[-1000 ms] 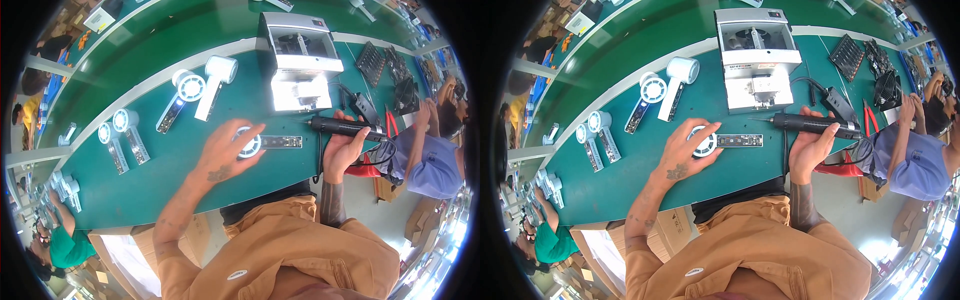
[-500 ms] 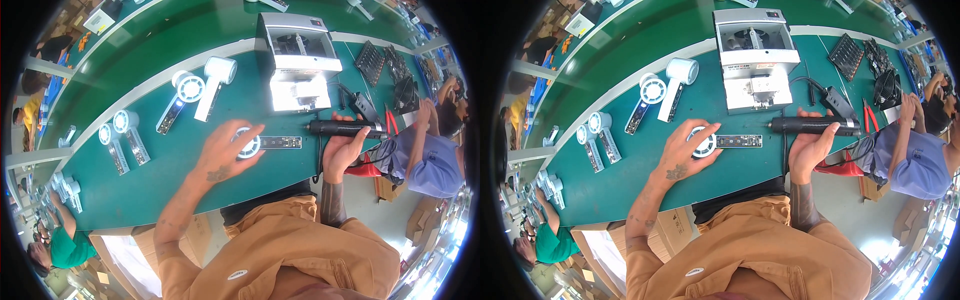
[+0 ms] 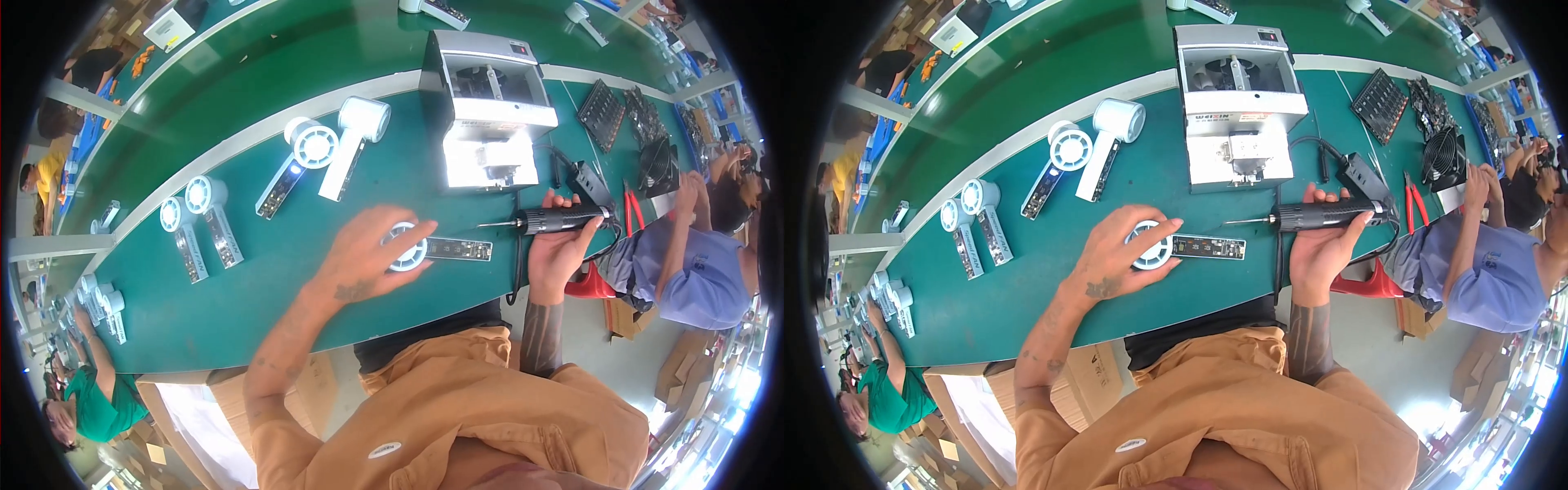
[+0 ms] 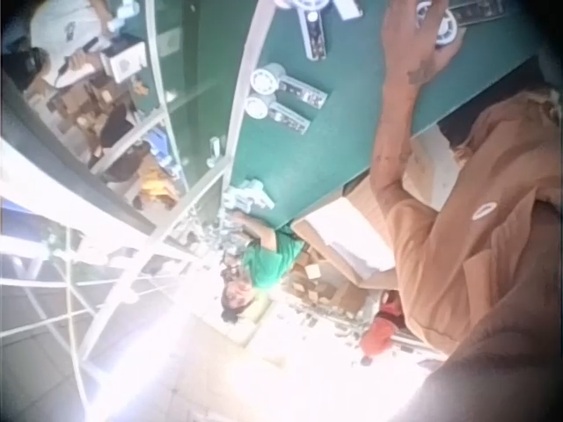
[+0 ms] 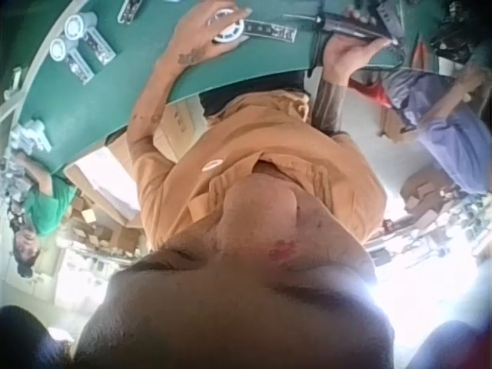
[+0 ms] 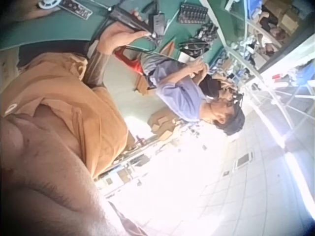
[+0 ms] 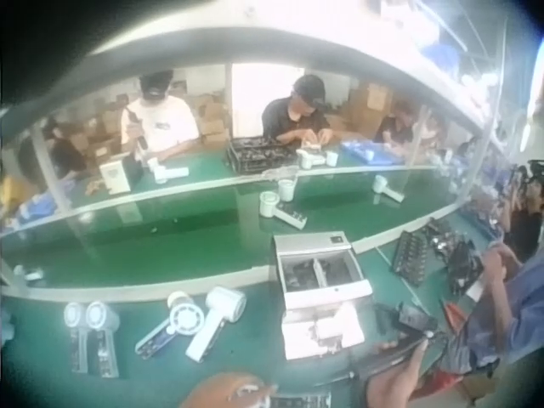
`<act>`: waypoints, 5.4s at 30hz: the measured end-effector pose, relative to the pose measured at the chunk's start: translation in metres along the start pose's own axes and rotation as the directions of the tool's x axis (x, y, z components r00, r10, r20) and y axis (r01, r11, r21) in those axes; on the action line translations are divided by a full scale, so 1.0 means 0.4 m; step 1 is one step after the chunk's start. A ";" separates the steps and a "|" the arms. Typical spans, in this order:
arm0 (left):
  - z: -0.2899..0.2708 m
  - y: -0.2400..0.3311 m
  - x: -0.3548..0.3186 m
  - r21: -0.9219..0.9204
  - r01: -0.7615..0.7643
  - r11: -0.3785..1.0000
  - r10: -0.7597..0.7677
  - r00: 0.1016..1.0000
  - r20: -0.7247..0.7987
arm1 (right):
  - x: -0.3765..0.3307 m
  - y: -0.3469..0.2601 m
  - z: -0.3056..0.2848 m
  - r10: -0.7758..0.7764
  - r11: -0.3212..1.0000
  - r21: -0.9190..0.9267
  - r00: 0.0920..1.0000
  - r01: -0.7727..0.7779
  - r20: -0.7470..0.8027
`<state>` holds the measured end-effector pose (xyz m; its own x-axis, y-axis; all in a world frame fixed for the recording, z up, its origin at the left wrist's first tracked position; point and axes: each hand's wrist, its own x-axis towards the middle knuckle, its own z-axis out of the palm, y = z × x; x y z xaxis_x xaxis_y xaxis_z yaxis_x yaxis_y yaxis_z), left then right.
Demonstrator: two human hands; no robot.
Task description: The person assembles handheld electronic fans by securing circuit boards and plastic casings with screws using an electric screwdriver.
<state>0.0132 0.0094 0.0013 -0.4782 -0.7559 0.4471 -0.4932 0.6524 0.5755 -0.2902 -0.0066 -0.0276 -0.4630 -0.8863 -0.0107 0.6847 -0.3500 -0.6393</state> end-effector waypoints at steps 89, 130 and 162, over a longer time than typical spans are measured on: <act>0.034 0.013 0.006 0.003 0.108 0.994 -0.107 0.988 -0.113 | -0.067 0.037 0.409 0.317 0.910 -0.414 0.625 0.011 0.713; 0.022 0.011 0.004 -0.019 0.103 0.995 -0.104 0.993 -0.056 | -0.029 0.063 0.370 0.091 0.994 -0.104 0.245 0.040 0.965; 0.017 0.019 0.004 -0.016 0.124 0.992 -0.125 0.991 -0.044 | -0.021 0.031 0.377 0.195 0.980 -0.197 0.053 0.034 0.979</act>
<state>0.0038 0.0134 0.0017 -0.3802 -0.8331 0.4018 -0.5368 0.5525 0.6376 -0.1930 -0.0492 0.0806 0.6606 -0.4122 0.6274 0.5441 -0.3129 -0.7785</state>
